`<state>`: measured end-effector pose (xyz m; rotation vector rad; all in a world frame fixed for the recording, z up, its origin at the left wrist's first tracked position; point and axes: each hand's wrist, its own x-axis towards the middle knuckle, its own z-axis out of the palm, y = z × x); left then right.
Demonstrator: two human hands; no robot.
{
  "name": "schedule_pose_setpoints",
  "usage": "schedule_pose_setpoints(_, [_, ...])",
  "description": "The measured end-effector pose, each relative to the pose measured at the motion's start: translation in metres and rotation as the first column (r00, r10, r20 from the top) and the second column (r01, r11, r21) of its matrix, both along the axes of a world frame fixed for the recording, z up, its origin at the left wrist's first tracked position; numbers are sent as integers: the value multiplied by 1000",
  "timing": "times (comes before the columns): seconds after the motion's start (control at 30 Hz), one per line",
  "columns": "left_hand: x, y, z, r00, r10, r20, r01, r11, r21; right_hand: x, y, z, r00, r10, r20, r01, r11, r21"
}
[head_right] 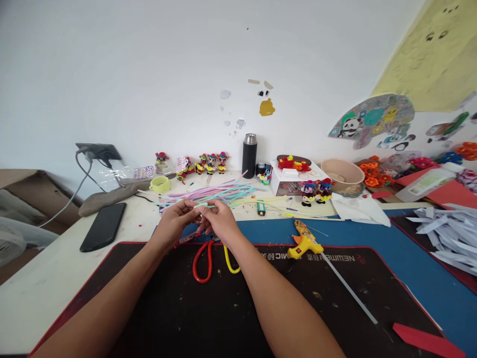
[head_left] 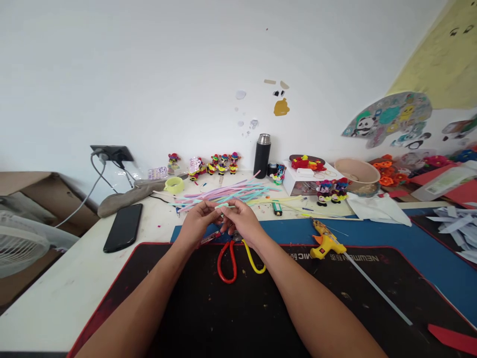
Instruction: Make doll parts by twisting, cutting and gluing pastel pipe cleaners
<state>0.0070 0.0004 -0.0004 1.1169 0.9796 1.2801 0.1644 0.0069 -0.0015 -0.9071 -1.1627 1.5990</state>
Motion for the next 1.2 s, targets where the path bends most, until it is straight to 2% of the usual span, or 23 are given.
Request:
schedule_pose_setpoints(0.33, [1,-2,4,984,-79,162,86,996,-38,5,0,4,999,15,-44,-15,1000,-1])
schedule_pose_setpoints(0.63, [-1,1,-2,1000,-20,-12,21,999,47,2,-1,2,1000,-9,-15,9,1000,9])
schedule_pose_setpoints(0.9, [1,0,-4,994,-40,106,38,999,22,2,-1,3,1000,-23,-10,24,999,30])
schedule_pose_setpoints(1.2, [0,-2,4,995,59,-78,-49,991,128,3,-2,6,999,-26,-28,25,999,-40])
